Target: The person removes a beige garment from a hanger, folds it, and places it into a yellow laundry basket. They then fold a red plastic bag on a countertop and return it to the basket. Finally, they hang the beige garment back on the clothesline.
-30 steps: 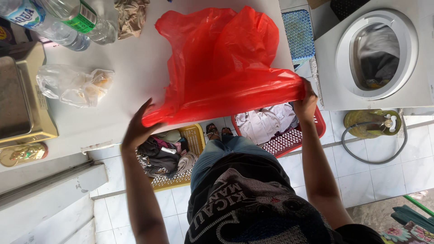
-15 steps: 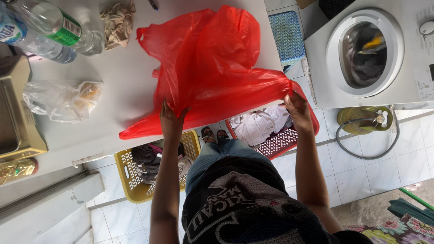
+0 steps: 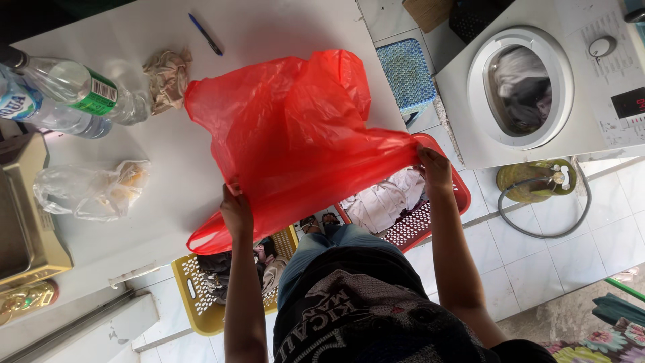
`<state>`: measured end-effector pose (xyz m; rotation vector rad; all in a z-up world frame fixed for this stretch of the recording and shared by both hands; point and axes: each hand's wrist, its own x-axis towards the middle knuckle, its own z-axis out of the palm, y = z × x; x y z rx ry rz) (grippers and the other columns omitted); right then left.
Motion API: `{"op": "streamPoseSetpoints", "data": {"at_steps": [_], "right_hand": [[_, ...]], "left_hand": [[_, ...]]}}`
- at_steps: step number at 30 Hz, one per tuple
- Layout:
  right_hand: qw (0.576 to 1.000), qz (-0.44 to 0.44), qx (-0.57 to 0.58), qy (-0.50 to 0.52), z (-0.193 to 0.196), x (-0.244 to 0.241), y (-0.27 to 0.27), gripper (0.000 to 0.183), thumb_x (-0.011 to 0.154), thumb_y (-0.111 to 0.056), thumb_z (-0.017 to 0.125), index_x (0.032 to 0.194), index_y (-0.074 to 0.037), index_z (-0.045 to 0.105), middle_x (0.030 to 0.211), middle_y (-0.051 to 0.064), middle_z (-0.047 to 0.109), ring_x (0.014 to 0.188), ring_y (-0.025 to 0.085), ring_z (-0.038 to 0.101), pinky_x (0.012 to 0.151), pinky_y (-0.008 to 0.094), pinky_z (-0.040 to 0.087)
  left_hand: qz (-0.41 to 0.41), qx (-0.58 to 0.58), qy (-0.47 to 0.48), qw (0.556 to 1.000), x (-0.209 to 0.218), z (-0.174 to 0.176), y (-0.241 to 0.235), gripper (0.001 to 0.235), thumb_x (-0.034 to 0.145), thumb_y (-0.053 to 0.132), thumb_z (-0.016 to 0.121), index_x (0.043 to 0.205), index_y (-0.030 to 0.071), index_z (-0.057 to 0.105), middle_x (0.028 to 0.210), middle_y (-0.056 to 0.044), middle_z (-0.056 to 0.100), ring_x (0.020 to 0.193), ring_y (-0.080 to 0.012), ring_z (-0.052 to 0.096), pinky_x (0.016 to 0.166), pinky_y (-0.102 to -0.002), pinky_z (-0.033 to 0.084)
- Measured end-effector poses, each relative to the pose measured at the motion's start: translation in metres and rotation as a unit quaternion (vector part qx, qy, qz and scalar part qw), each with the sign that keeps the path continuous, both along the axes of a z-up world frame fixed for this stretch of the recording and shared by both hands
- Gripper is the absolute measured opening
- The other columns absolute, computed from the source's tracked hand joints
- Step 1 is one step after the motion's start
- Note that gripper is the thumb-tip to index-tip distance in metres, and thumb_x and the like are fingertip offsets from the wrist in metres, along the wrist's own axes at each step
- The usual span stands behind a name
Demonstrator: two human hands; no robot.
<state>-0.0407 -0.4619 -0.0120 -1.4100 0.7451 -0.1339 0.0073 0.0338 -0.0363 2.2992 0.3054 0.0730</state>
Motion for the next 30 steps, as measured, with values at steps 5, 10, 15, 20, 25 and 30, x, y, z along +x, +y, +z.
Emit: {"op": "streamPoseSetpoints", "data": {"at_steps": [5, 10, 15, 20, 25, 30], "right_hand": [[0.953, 0.120, -0.267, -0.076, 0.015, -0.005, 0.007, 0.032, 0.094, -0.016, 0.073, 0.120, 0.002, 0.070, 0.106, -0.001, 0.073, 0.094, 0.010, 0.066, 0.083, 0.024, 0.052], [0.965, 0.094, -0.243, 0.001, 0.003, -0.004, 0.008, 0.025, 0.098, -0.020, 0.076, 0.113, 0.000, 0.075, 0.095, 0.006, 0.075, 0.087, 0.012, 0.066, 0.082, 0.027, 0.053], [0.976, 0.110, -0.188, 0.019, -0.035, -0.007, -0.002, 0.025, 0.094, -0.019, 0.076, 0.115, -0.006, 0.075, 0.103, 0.005, 0.076, 0.094, 0.010, 0.068, 0.085, 0.027, 0.055], [0.813, 0.133, -0.567, -0.017, -0.009, -0.008, 0.017, 0.052, 0.080, -0.009, 0.082, 0.129, -0.006, 0.065, 0.123, 0.013, 0.068, 0.118, 0.027, 0.058, 0.102, 0.051, 0.042], [0.848, 0.137, -0.500, -0.107, 0.028, 0.018, 0.086, 0.047, 0.100, -0.010, 0.067, 0.146, -0.015, 0.057, 0.155, 0.012, 0.043, 0.142, 0.035, 0.040, 0.117, 0.047, 0.045], [0.753, 0.242, -0.598, -0.129, 0.000, 0.041, 0.133, 0.046, 0.098, -0.025, 0.068, 0.142, -0.016, 0.057, 0.161, 0.016, 0.035, 0.146, 0.042, 0.033, 0.116, 0.057, 0.035]], "left_hand": [[-0.026, -0.041, -0.103, 0.994, -0.002, 0.007, 0.001, 0.026, 0.096, 0.000, 0.048, 0.120, -0.005, 0.056, 0.093, -0.030, 0.066, 0.076, -0.0473, 0.064, 0.061, -0.052, 0.047], [-0.022, -0.030, -0.103, 0.994, -0.005, -0.005, 0.005, 0.014, 0.103, 0.003, 0.049, 0.114, -0.005, 0.055, 0.093, -0.029, 0.065, 0.080, -0.0486, 0.063, 0.068, -0.052, 0.049], [0.005, -0.054, -0.095, 0.994, -0.009, -0.001, 0.010, 0.024, 0.104, 0.008, 0.048, 0.127, 0.001, 0.050, 0.100, -0.027, 0.069, 0.088, -0.0449, 0.069, 0.074, -0.049, 0.053], [0.053, -0.048, -0.172, 0.983, -0.011, 0.055, -0.017, 0.086, 0.097, 0.013, 0.073, 0.159, 0.002, 0.013, 0.147, -0.034, 0.038, 0.125, -0.0459, 0.049, 0.103, -0.055, 0.043], [-0.053, 0.045, -0.363, 0.929, 0.018, 0.176, -0.082, 0.081, 0.107, 0.018, 0.074, 0.163, 0.008, 0.016, 0.163, -0.024, 0.023, 0.151, -0.0428, 0.032, 0.123, -0.053, 0.034], [-0.550, -0.270, -0.108, 0.783, 0.003, 0.350, -0.127, 0.029, 0.106, 0.014, 0.052, 0.132, 0.015, 0.064, 0.130, -0.005, 0.072, 0.117, -0.0191, 0.070, 0.108, -0.032, 0.055]]}}
